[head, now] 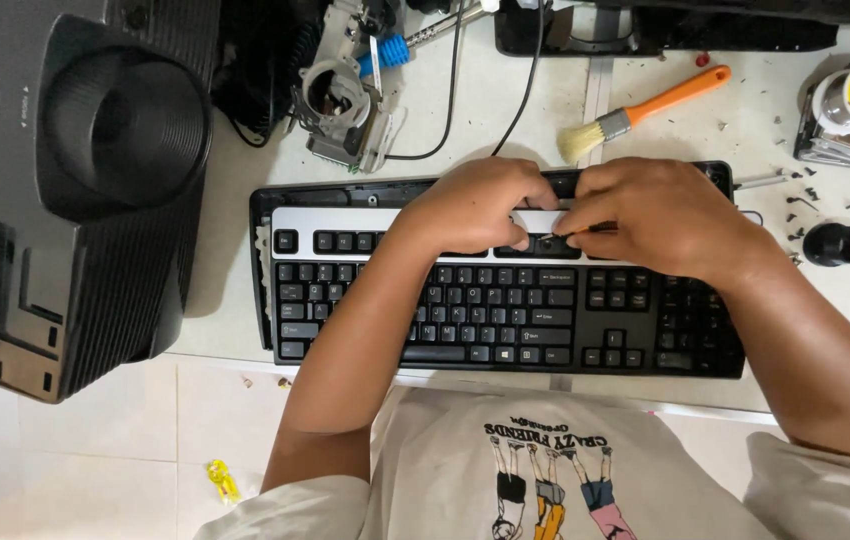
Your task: Disassembling a computer keyboard using a screwdriver and cleaning it with a brush.
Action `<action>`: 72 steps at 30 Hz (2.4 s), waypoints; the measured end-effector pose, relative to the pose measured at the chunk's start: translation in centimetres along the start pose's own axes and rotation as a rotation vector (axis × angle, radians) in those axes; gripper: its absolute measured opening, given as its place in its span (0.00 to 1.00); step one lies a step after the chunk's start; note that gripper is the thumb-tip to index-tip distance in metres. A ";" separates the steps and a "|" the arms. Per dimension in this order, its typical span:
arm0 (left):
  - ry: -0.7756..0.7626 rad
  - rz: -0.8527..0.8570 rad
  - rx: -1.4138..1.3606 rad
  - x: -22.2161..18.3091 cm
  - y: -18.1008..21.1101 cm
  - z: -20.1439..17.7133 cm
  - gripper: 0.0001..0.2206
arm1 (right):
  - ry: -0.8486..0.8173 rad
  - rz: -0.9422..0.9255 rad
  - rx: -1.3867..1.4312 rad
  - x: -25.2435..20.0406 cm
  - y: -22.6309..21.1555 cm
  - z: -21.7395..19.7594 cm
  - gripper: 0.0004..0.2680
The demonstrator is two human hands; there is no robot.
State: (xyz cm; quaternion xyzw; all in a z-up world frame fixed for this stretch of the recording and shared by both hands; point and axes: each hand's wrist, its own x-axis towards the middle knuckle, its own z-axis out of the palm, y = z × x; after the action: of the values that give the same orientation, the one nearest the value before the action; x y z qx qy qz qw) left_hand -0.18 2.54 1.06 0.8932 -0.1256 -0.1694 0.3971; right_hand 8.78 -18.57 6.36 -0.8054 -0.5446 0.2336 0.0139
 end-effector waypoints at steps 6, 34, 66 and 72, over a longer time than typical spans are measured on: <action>-0.042 -0.043 0.049 0.1 0.2 -0.1 0.22 | 0.476 -0.427 0.230 -0.4 3.4 4.9 0.08; -0.034 -0.001 0.207 0.3 1.0 0.8 0.24 | 0.342 -0.309 0.435 0.9 3.4 3.6 0.07; -0.013 -0.024 0.271 -0.3 2.8 1.0 0.24 | 0.452 -0.352 0.167 -0.6 1.6 3.3 0.04; 0.041 0.010 0.189 -0.9 3.7 0.4 0.21 | 0.278 -0.118 -0.142 -1.1 -2.8 1.3 0.01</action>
State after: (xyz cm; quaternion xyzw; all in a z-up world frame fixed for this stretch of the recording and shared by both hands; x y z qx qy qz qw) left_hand -1.54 0.17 3.79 0.9294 -0.1371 -0.1364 0.3143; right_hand 5.53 -18.72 6.39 -0.7956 -0.5989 0.0794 0.0459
